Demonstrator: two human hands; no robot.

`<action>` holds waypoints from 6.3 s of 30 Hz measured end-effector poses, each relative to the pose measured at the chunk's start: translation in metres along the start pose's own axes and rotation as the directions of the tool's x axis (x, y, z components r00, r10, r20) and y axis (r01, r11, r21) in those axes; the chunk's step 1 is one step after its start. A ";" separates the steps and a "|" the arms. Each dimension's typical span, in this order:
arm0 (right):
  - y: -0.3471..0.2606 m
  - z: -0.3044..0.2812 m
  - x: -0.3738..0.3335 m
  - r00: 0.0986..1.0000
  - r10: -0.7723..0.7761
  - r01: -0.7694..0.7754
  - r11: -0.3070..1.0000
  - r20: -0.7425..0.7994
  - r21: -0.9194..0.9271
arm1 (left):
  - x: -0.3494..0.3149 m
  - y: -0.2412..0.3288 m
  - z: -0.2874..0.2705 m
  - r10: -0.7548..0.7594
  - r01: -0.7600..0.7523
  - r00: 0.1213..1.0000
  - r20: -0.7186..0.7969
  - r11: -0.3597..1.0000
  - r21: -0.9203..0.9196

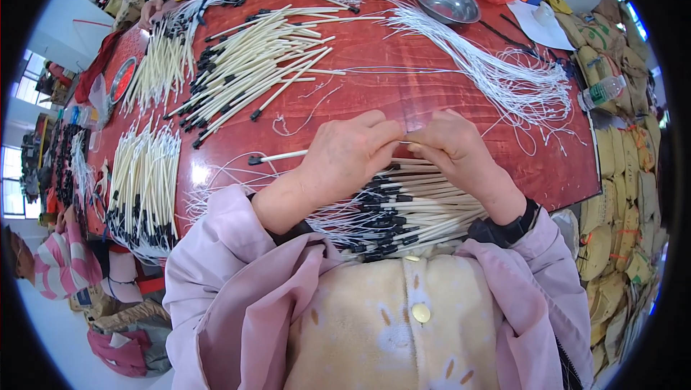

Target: The person threads a white cord through a plastic tube and slides it down to a black cap at the end. They repeat this process for each tube, occasionally moving finished pieces aside and picking up new components from the table.

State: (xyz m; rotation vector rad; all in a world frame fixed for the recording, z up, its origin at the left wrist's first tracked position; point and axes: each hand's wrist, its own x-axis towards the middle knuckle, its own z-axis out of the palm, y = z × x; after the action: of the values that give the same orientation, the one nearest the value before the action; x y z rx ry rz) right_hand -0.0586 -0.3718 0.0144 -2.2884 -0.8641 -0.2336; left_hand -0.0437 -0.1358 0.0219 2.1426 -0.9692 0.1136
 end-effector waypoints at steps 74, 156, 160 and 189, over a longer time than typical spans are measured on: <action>0.071 -0.029 -0.053 0.996 0.067 -0.038 0.924 0.064 -0.382 | -0.036 -0.061 -0.103 -0.623 0.522 0.752 -0.214 0.762 -0.384; 0.023 -0.065 -0.033 0.986 0.031 -0.051 0.991 -0.161 -0.121 | 0.071 -0.076 0.071 -0.049 -0.031 0.940 0.339 0.973 0.229; 0.004 -0.067 -0.041 0.977 0.016 -0.040 0.993 -0.211 -0.113 | 0.062 -0.094 0.065 0.011 -0.088 0.954 0.298 0.966 0.245; -0.028 -0.049 -0.029 0.979 -0.167 0.135 0.961 -0.116 -0.240 | 0.026 0.050 -0.007 -0.323 0.384 0.923 0.208 0.753 -0.534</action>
State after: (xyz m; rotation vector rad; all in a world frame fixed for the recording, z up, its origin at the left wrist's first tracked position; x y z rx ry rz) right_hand -0.0953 -0.4033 0.0550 -2.3861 -0.9857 -0.5790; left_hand -0.0577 -0.1675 0.0663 1.7331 -0.5325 -0.4331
